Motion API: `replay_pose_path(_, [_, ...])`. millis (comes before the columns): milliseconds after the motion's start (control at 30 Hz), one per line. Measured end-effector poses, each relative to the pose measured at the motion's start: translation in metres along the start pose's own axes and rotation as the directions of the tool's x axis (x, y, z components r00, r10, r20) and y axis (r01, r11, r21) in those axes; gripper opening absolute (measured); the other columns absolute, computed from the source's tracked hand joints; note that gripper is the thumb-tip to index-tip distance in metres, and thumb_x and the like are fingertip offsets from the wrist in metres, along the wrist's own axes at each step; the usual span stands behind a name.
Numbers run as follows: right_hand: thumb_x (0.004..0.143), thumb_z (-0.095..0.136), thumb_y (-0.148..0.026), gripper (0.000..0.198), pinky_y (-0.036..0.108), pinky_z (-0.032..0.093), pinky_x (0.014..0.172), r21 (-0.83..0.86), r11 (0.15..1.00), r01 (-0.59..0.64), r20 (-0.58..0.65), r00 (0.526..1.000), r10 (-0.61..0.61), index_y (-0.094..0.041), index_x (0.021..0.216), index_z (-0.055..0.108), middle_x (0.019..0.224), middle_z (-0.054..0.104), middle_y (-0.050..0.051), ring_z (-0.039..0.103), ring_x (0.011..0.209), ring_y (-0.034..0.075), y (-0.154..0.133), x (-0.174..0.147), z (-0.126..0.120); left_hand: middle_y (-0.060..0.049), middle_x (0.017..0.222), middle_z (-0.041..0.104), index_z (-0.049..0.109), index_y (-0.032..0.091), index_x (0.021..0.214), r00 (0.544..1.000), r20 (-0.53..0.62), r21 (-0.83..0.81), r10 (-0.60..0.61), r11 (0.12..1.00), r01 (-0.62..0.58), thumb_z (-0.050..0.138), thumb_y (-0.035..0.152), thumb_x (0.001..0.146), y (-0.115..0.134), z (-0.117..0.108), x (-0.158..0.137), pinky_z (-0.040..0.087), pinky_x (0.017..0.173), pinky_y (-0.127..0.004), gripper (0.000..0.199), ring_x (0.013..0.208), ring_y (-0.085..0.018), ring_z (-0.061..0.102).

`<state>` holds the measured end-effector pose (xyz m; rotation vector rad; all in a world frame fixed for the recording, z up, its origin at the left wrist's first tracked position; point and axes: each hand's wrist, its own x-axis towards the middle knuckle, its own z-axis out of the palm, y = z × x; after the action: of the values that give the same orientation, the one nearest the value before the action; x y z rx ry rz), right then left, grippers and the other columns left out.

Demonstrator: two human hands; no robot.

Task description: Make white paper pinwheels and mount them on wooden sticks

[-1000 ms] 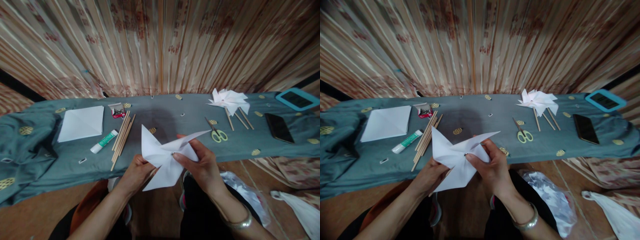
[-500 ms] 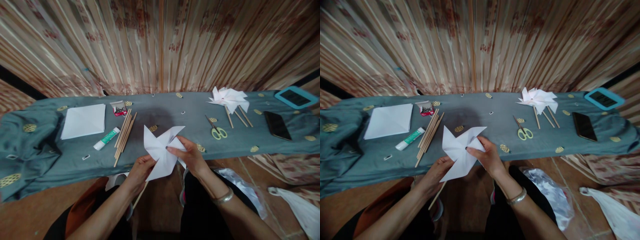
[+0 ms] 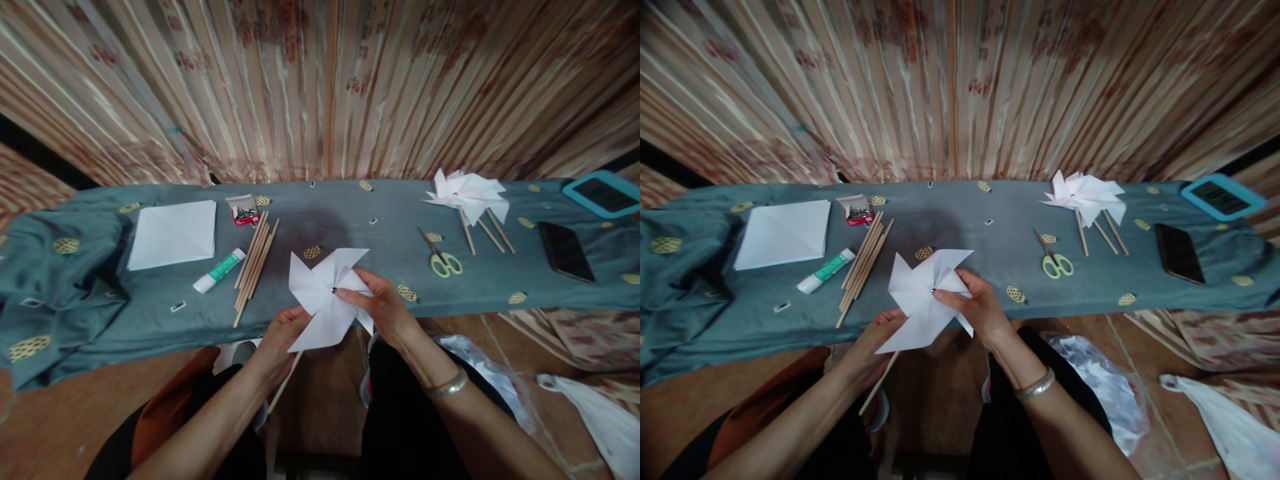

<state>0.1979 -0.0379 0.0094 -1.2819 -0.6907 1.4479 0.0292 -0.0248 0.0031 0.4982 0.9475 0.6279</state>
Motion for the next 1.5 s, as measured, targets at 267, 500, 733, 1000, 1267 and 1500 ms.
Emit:
replay_pose_path(267, [0.058,0.084,-0.031,0.041,0.027,0.047,0.066,-0.011,1.0,-0.013,-0.001,1.0,0.013,-0.017,0.094,0.069,0.083,0.074,0.002,0.063,0.068,0.014,-0.004,0.0,0.001,-0.009,0.063,0.072,0.076,0.01,0.07,1.0,-0.01,-0.004,0.003,1.0,-0.003,0.091,0.038,0.041,0.003,0.004,-0.003,0.045,0.051,-0.022,0.043,0.062,-0.02,0.068])
replay_pose_path(500, [0.058,0.083,-0.034,0.038,0.025,0.046,0.059,-0.028,0.999,-0.036,0.013,0.999,0.037,-0.019,0.091,0.07,0.081,0.075,0.002,0.063,0.063,0.013,-0.011,0.0,-0.001,-0.007,0.063,0.072,0.076,0.011,0.072,0.999,-0.011,-0.016,-0.041,0.999,0.041,0.09,0.027,0.042,0.002,0.006,-0.001,0.05,0.058,-0.026,0.037,0.066,-0.022,0.07])
replay_pose_path(733, [0.054,0.086,-0.033,0.034,0.024,0.044,0.056,-0.094,0.992,-0.078,0.039,0.996,0.082,-0.018,0.081,0.073,0.07,0.072,-0.002,0.059,0.057,0.011,-0.011,0.002,-0.005,-0.006,0.064,0.073,0.076,0.012,0.071,0.998,0.003,-0.05,-0.063,0.997,0.063,0.089,0.024,0.041,0.0,0.008,-0.003,0.052,0.063,-0.027,0.036,0.069,-0.024,0.071])
replay_pose_path(1000, [0.05,0.088,-0.033,0.029,0.026,0.045,0.06,-0.086,0.99,-0.112,0.002,0.994,0.113,-0.019,0.07,0.074,0.066,0.071,-0.002,0.058,0.056,0.011,-0.008,0.003,-0.002,-0.008,0.072,0.075,0.076,0.014,0.072,0.999,0.011,0.005,-0.052,0.999,0.052,0.085,0.025,0.051,-0.005,0.006,-0.001,0.053,0.066,-0.028,0.025,0.079,-0.027,0.072])
replay_pose_path(1267, [0.045,0.089,-0.036,0.031,0.024,0.043,0.056,-0.084,0.986,-0.144,-0.012,0.99,0.143,-0.018,0.064,0.072,0.059,0.067,-0.005,0.054,0.052,0.009,-0.007,0.003,0.0,-0.005,0.069,0.075,0.077,0.016,0.075,0.996,0.041,-0.087,-0.074,0.993,0.078,0.086,0.024,0.05,-0.012,0.002,-0.001,0.052,0.066,-0.028,0.028,0.07,-0.023,0.07])
replay_pose_path(1500, [0.045,0.089,-0.038,0.032,0.023,0.041,0.054,-0.086,0.987,-0.135,-0.055,0.99,0.131,-0.019,0.063,0.07,0.06,0.067,-0.004,0.053,0.052,0.009,-0.008,0.005,-0.005,-0.001,0.052,0.063,0.075,0.013,0.065,0.995,0.059,-0.019,-0.083,0.996,0.084,0.089,0.035,0.048,-0.012,0.002,-0.003,0.044,0.055,-0.022,0.031,0.048,-0.01,0.054])
